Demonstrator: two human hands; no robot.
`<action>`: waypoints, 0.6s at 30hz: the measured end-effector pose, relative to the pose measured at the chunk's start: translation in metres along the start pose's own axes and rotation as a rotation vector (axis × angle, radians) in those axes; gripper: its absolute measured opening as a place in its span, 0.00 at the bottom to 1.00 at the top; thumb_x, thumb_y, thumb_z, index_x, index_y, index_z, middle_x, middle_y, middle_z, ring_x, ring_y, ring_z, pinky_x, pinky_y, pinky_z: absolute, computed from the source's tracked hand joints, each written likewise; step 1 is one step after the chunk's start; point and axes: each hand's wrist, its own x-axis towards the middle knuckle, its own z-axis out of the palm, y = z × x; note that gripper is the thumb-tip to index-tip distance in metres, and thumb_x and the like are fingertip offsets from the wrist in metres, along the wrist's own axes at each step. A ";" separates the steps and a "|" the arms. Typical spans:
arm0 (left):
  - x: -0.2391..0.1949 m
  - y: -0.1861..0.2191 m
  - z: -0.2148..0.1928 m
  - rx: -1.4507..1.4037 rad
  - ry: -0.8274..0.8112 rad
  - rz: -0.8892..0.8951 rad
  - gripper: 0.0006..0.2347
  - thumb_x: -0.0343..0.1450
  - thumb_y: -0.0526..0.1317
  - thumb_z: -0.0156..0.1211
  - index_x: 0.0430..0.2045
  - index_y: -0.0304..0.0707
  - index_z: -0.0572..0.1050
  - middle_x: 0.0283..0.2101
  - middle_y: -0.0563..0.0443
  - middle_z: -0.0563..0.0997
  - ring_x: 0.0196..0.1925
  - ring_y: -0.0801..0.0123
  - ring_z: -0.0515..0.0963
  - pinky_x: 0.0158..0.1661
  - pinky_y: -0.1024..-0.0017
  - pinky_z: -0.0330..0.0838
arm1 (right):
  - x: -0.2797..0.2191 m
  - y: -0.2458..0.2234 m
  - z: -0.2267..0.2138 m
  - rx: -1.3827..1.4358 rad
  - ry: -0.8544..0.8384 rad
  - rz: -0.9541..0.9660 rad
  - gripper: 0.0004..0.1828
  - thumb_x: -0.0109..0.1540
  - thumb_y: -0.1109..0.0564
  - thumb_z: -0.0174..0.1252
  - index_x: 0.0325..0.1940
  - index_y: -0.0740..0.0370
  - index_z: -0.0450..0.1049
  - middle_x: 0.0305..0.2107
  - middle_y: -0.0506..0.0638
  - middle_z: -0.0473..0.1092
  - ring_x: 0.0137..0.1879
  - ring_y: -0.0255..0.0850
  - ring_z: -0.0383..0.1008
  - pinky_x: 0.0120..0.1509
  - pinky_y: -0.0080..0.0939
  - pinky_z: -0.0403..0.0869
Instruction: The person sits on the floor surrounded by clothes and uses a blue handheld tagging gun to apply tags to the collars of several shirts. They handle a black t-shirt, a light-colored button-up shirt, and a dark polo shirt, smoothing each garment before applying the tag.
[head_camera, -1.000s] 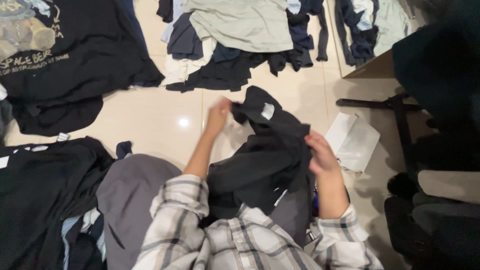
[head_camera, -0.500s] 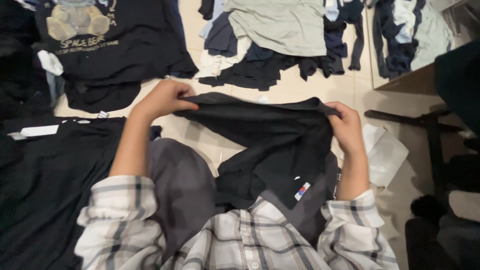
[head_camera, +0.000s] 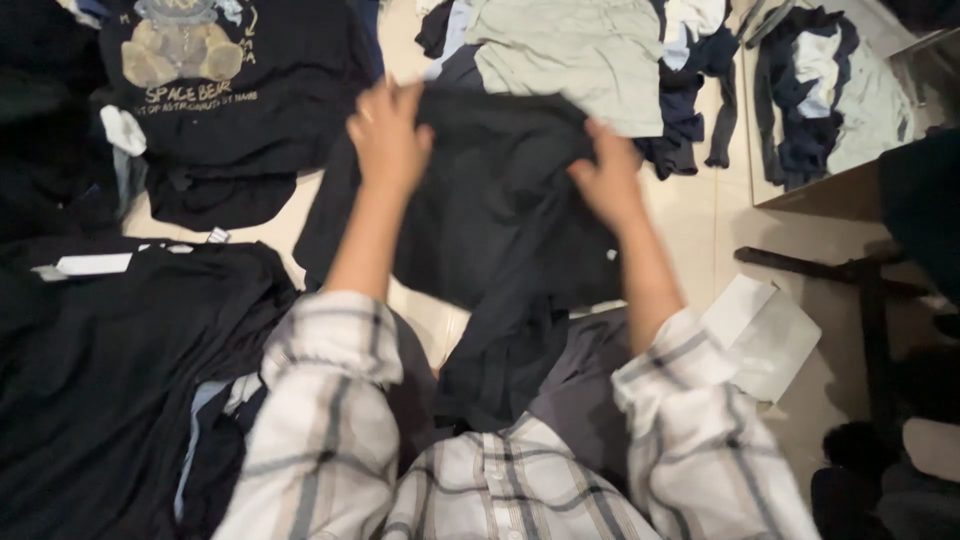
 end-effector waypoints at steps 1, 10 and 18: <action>-0.020 0.008 0.012 -0.005 0.002 0.003 0.28 0.62 0.42 0.72 0.59 0.52 0.71 0.63 0.42 0.67 0.58 0.43 0.68 0.46 0.43 0.69 | -0.016 -0.025 0.011 -0.004 0.004 0.001 0.37 0.56 0.55 0.61 0.70 0.62 0.63 0.64 0.64 0.63 0.71 0.58 0.60 0.73 0.55 0.56; -0.233 0.015 0.129 0.051 -1.005 -0.106 0.33 0.72 0.54 0.60 0.73 0.66 0.53 0.79 0.42 0.45 0.79 0.39 0.41 0.63 0.25 0.41 | -0.182 -0.034 0.137 -0.367 -0.933 0.260 0.42 0.65 0.37 0.55 0.80 0.28 0.44 0.78 0.52 0.33 0.77 0.74 0.41 0.65 0.88 0.55; -0.256 0.014 0.131 0.041 -1.254 -0.029 0.20 0.72 0.57 0.54 0.43 0.43 0.83 0.47 0.40 0.84 0.51 0.42 0.82 0.52 0.42 0.63 | -0.183 -0.019 0.110 -0.142 -1.250 0.201 0.25 0.61 0.33 0.53 0.56 0.40 0.80 0.53 0.48 0.77 0.62 0.58 0.74 0.66 0.59 0.72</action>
